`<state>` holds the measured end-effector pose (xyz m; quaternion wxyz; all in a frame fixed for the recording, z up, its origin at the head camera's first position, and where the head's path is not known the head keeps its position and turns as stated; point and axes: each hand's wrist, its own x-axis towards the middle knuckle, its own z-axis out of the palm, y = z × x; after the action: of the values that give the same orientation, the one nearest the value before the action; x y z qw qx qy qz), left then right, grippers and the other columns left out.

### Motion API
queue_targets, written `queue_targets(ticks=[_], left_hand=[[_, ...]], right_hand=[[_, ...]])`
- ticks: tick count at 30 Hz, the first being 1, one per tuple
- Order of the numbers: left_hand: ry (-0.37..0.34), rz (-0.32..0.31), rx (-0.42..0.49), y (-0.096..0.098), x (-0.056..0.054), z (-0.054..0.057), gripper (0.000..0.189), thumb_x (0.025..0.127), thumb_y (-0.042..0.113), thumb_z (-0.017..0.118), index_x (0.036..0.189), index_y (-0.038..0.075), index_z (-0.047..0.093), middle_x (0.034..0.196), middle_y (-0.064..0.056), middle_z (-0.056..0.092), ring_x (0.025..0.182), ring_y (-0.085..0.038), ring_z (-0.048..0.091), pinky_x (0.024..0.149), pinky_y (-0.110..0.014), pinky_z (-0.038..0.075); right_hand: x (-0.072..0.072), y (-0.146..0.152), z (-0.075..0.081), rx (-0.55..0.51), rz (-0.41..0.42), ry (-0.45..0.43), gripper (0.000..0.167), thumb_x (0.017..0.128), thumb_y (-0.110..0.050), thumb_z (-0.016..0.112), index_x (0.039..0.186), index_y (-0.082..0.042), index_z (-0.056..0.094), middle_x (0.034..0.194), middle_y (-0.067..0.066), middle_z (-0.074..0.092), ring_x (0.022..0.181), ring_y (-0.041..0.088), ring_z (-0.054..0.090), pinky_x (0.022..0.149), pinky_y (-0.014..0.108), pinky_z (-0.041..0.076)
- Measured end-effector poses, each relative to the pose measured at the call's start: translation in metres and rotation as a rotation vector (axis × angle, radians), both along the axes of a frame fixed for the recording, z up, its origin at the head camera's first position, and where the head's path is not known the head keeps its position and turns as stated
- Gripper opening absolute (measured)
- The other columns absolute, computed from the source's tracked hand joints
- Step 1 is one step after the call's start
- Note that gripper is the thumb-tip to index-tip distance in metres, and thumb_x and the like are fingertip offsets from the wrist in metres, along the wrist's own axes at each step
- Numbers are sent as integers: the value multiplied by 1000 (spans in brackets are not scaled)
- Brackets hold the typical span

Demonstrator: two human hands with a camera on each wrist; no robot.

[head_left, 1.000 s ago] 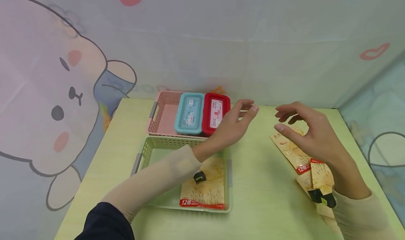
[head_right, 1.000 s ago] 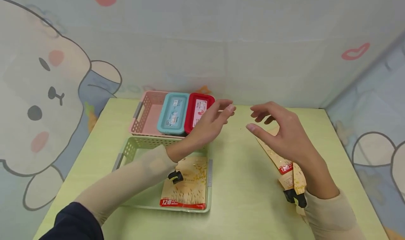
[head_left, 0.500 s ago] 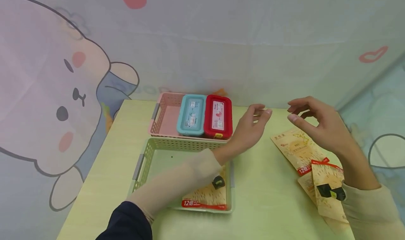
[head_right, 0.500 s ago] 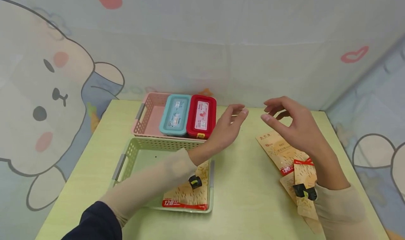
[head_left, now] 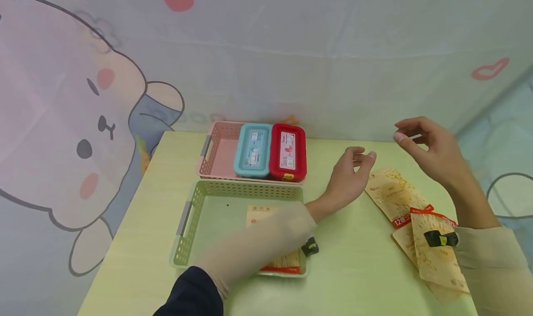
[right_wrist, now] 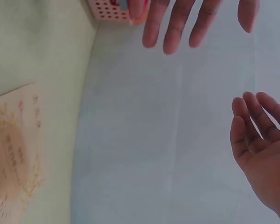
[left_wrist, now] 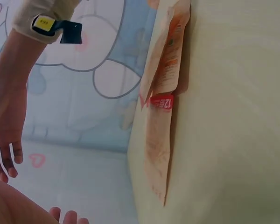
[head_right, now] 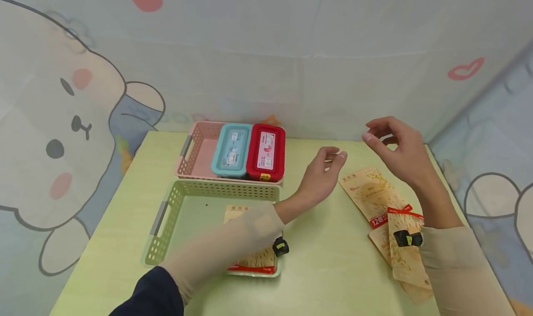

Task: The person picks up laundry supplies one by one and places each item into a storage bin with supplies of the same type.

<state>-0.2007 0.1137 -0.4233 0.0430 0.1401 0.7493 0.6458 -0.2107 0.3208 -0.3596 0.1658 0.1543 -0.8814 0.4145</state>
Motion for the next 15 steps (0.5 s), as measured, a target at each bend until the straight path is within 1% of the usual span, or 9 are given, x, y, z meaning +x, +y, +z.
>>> queue_targets(ticks=[4,6,9,12,15], left_hand=[[-47,33,-33,10,3,-8,52,111,53,48,144,15,55,128,6,65,124,-9,60,102,-28,51],[-83,55,-33,13,3,-11,52,110,54,48,144,16,56,128,7,65,123,-9,60,101,-29,51],[-156,88,-3,17,1,-13,51,110,55,48,143,17,56,127,7,65,119,-10,62,99,-31,53],[-230,123,22,22,-3,-16,50,109,55,48,141,18,57,126,5,65,114,-12,64,95,-33,54],[-298,148,30,26,-4,-19,49,109,54,48,140,18,57,125,3,65,112,-15,64,94,-36,53]], right_hand=[[-5,8,-5,16,-33,-19,29,104,-17,67,129,-4,68,107,-15,67,97,4,61,85,11,43],[-8,12,-9,23,-51,-30,29,104,-21,67,128,-5,69,105,-14,67,94,4,61,83,11,44],[-12,20,-17,34,-73,-58,31,105,-27,66,128,-7,70,104,-12,68,91,4,62,79,11,45],[-15,28,-25,40,-87,-93,33,105,-30,66,129,-8,70,104,-12,69,91,5,63,76,11,46],[-16,34,-32,61,-92,-121,34,106,-30,66,131,-7,69,105,-13,68,93,4,62,78,11,45]])
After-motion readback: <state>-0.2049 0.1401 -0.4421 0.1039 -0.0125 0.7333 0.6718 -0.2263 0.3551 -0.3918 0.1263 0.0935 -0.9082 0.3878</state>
